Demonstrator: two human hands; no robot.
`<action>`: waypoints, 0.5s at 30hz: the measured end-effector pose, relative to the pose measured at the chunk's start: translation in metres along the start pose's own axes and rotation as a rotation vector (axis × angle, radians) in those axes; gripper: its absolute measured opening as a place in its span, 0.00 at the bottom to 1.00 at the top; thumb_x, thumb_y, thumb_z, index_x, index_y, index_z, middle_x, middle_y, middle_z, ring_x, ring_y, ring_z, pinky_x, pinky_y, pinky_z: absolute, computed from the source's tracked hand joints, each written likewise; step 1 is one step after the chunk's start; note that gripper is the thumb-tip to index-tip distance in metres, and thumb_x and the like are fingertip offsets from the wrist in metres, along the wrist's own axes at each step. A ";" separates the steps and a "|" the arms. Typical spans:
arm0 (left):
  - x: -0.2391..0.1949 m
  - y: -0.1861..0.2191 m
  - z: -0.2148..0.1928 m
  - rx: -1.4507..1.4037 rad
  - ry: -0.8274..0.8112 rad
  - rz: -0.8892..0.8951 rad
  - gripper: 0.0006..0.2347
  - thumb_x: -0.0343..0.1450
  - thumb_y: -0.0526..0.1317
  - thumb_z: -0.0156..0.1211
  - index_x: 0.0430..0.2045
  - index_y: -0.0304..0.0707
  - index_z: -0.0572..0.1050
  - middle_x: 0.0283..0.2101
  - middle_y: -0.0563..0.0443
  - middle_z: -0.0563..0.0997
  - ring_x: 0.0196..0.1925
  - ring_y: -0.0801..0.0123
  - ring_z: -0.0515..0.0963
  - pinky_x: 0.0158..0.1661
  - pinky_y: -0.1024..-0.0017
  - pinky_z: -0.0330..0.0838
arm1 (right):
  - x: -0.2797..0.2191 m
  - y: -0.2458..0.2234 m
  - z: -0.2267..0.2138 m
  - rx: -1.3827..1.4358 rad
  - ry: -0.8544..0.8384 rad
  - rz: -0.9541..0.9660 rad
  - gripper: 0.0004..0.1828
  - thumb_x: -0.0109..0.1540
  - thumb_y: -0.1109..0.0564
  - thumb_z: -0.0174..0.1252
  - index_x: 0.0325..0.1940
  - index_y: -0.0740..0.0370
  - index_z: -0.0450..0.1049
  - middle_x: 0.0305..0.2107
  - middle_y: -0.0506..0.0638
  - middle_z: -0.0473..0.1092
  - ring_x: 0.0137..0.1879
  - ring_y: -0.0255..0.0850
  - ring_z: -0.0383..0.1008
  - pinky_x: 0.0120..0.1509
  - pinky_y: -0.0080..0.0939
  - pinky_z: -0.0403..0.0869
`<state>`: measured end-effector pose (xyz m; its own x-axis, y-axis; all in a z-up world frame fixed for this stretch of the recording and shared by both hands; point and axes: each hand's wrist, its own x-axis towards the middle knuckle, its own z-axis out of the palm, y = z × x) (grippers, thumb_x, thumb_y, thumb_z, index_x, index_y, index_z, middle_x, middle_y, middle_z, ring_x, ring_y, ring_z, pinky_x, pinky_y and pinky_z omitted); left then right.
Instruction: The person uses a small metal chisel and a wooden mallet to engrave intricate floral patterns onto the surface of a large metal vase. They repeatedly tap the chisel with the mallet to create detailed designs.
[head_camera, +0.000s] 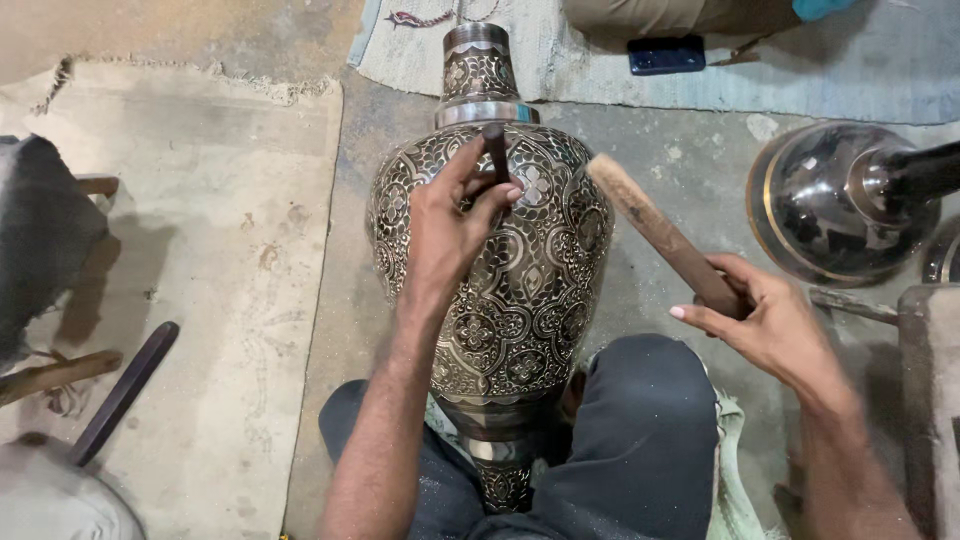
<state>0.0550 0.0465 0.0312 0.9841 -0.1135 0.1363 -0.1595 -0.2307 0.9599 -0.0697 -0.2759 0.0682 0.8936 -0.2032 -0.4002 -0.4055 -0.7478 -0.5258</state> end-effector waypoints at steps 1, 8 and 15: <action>0.001 -0.004 -0.001 0.027 -0.011 0.021 0.22 0.72 0.31 0.63 0.62 0.36 0.68 0.45 0.40 0.86 0.41 0.63 0.90 0.35 0.70 0.90 | 0.000 -0.006 -0.004 -0.039 -0.001 0.007 0.41 0.48 0.45 0.74 0.63 0.57 0.74 0.30 0.55 0.80 0.33 0.40 0.80 0.36 0.41 0.75; 0.005 -0.021 -0.003 0.103 -0.072 0.239 0.20 0.74 0.29 0.62 0.62 0.41 0.71 0.49 0.39 0.85 0.46 0.61 0.89 0.44 0.68 0.90 | 0.006 -0.058 -0.040 -0.475 -0.024 -0.022 0.34 0.58 0.45 0.70 0.67 0.48 0.71 0.27 0.54 0.81 0.26 0.41 0.79 0.34 0.43 0.77; 0.005 -0.016 -0.002 0.100 -0.077 0.198 0.20 0.73 0.25 0.59 0.61 0.38 0.71 0.49 0.36 0.84 0.46 0.59 0.89 0.42 0.67 0.89 | 0.013 -0.118 -0.074 -0.438 0.127 -0.302 0.27 0.63 0.51 0.65 0.67 0.51 0.72 0.30 0.51 0.79 0.24 0.37 0.77 0.27 0.41 0.76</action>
<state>0.0626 0.0513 0.0168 0.9245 -0.2389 0.2969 -0.3598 -0.2907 0.8866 0.0040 -0.2365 0.1805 0.9851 0.0070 -0.1719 -0.0334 -0.9724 -0.2310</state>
